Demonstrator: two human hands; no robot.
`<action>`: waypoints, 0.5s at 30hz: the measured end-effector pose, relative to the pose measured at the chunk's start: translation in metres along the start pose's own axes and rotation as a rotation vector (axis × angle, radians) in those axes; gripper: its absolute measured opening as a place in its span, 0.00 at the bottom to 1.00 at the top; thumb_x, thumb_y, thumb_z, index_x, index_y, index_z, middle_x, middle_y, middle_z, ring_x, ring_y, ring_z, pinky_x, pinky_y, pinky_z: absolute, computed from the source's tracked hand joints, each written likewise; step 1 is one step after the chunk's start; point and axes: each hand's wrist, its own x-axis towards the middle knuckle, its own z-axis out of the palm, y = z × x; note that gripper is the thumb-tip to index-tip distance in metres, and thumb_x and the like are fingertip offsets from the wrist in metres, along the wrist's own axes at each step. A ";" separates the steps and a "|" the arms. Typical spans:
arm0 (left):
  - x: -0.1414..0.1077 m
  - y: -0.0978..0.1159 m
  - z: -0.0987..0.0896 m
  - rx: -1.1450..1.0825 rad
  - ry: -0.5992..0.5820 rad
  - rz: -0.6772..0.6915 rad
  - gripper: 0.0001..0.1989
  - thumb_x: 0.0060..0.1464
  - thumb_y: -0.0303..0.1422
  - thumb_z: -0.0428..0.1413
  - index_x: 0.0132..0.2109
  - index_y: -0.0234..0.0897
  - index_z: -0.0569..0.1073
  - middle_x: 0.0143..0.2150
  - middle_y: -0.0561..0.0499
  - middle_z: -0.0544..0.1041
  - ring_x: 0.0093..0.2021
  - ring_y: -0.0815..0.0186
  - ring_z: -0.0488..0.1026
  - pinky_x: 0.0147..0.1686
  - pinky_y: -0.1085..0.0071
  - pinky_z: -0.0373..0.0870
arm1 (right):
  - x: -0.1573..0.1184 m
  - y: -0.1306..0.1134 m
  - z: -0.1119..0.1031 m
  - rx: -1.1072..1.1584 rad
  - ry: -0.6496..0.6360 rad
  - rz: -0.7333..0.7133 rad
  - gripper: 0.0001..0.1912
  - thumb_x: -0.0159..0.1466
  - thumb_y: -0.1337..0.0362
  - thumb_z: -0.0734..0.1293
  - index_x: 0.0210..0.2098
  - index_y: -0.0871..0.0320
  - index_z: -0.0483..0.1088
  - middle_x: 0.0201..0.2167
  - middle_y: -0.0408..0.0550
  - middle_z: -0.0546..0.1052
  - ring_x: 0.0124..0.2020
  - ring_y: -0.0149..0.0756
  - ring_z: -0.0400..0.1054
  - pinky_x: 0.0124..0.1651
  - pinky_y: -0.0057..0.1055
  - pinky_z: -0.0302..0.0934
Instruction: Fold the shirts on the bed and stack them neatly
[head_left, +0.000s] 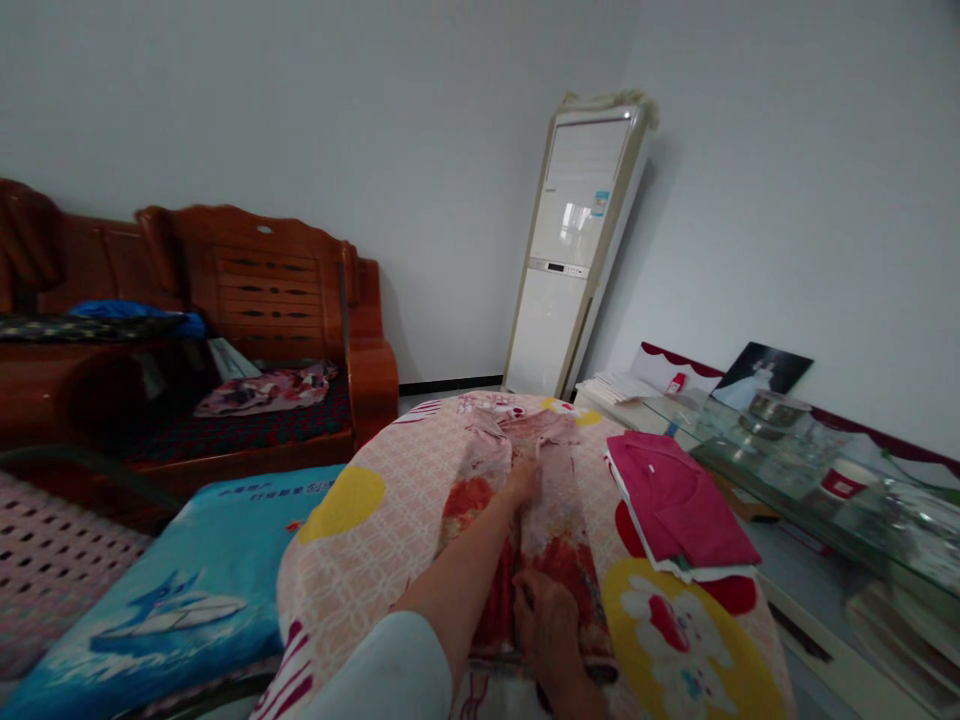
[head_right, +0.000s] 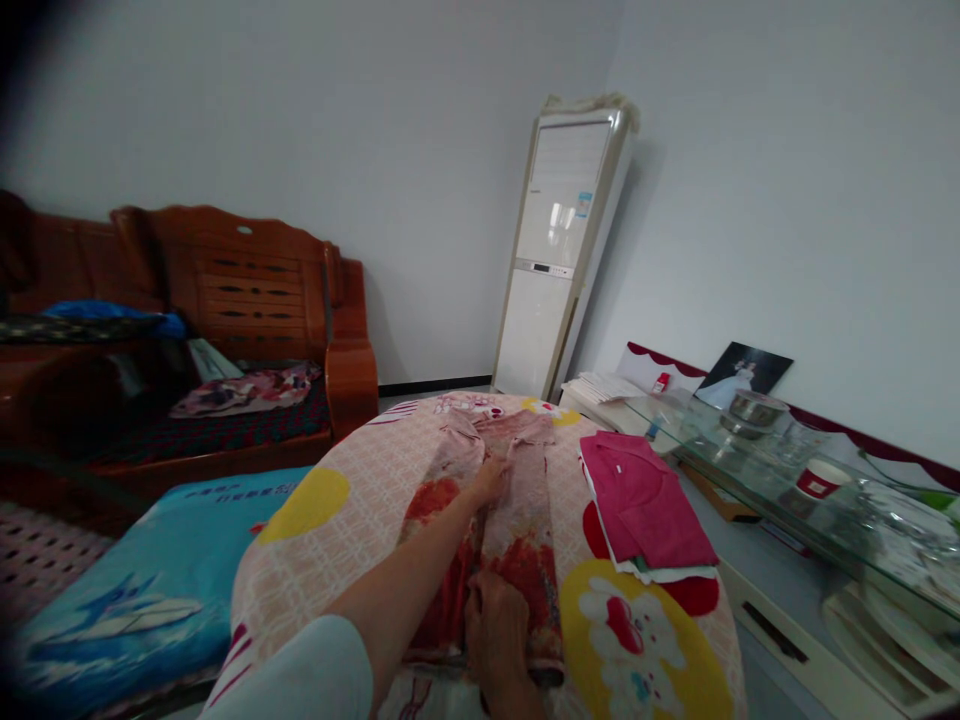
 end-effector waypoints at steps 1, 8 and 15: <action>0.000 -0.002 0.001 0.017 0.014 -0.004 0.20 0.54 0.21 0.45 0.50 0.37 0.73 0.51 0.45 0.74 0.54 0.62 0.68 0.56 0.65 0.63 | 0.000 -0.001 0.000 0.028 0.000 -0.025 0.15 0.58 0.74 0.59 0.34 0.56 0.75 0.32 0.49 0.79 0.33 0.37 0.73 0.39 0.30 0.61; -0.012 -0.013 0.007 0.125 0.054 0.075 0.20 0.57 0.29 0.49 0.56 0.36 0.68 0.66 0.43 0.58 0.65 0.58 0.55 0.65 0.60 0.50 | 0.000 -0.009 -0.002 0.107 0.035 -0.131 0.12 0.60 0.72 0.59 0.36 0.57 0.74 0.32 0.50 0.78 0.34 0.37 0.72 0.39 0.30 0.61; -0.029 -0.014 0.015 0.243 0.042 0.187 0.23 0.62 0.39 0.46 0.63 0.43 0.61 0.67 0.45 0.59 0.66 0.54 0.53 0.64 0.49 0.48 | -0.002 0.006 -0.013 -0.105 0.143 -0.088 0.11 0.62 0.72 0.60 0.37 0.56 0.72 0.32 0.51 0.74 0.35 0.39 0.69 0.39 0.32 0.60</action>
